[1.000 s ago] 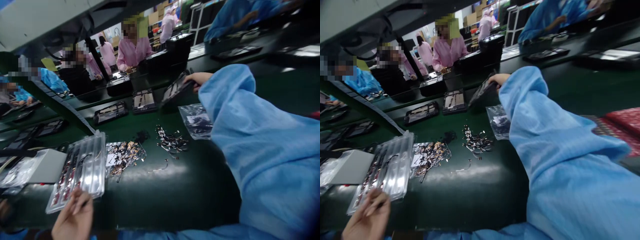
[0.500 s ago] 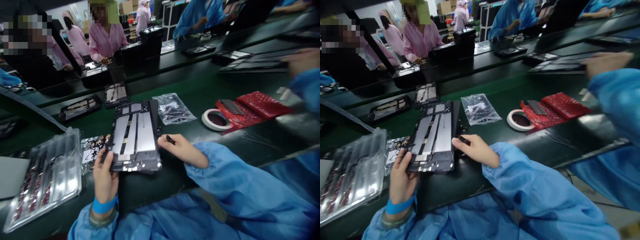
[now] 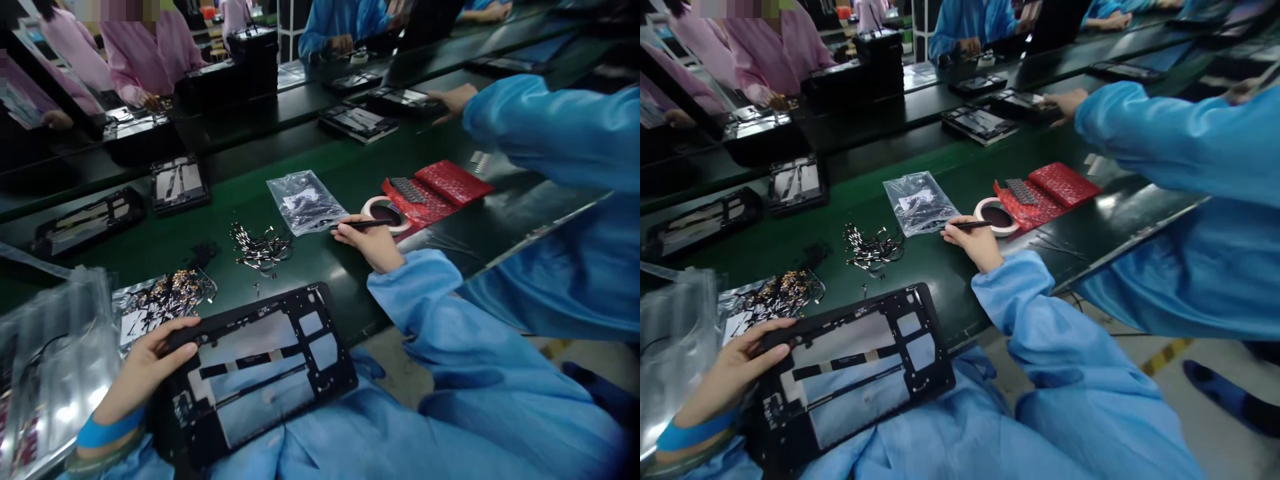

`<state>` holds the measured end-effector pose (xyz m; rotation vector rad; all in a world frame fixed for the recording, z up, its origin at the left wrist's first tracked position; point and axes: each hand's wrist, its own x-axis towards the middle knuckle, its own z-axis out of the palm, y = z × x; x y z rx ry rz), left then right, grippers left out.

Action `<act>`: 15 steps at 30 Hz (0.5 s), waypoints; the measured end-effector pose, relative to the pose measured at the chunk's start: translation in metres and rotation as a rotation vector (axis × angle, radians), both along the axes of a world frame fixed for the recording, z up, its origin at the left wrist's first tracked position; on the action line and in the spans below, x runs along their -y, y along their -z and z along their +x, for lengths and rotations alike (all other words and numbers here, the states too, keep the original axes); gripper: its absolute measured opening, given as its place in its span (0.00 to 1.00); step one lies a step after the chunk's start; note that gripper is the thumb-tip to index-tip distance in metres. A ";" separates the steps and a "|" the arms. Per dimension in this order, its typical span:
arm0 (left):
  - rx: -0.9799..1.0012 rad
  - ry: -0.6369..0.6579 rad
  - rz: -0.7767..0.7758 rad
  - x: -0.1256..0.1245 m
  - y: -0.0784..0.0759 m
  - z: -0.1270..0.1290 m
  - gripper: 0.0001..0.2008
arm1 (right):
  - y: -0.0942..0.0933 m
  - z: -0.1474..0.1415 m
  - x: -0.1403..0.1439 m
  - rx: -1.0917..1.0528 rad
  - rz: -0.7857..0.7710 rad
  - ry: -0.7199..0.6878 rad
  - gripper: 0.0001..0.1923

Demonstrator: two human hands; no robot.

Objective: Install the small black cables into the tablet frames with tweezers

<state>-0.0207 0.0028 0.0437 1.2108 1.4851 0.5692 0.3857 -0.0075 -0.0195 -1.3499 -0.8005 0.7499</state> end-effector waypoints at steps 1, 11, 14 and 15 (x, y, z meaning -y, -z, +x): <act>-0.045 0.063 0.055 -0.001 0.005 0.000 0.27 | 0.002 0.000 -0.003 0.021 0.001 0.002 0.26; -0.487 0.391 0.688 0.008 0.028 -0.001 0.23 | 0.012 0.008 -0.021 0.276 0.038 0.088 0.19; -0.557 0.400 0.671 0.009 0.031 0.001 0.26 | 0.013 0.008 -0.022 0.334 0.040 0.081 0.18; -0.574 0.390 0.662 0.009 0.032 0.002 0.27 | 0.012 0.007 -0.022 0.352 0.040 0.074 0.18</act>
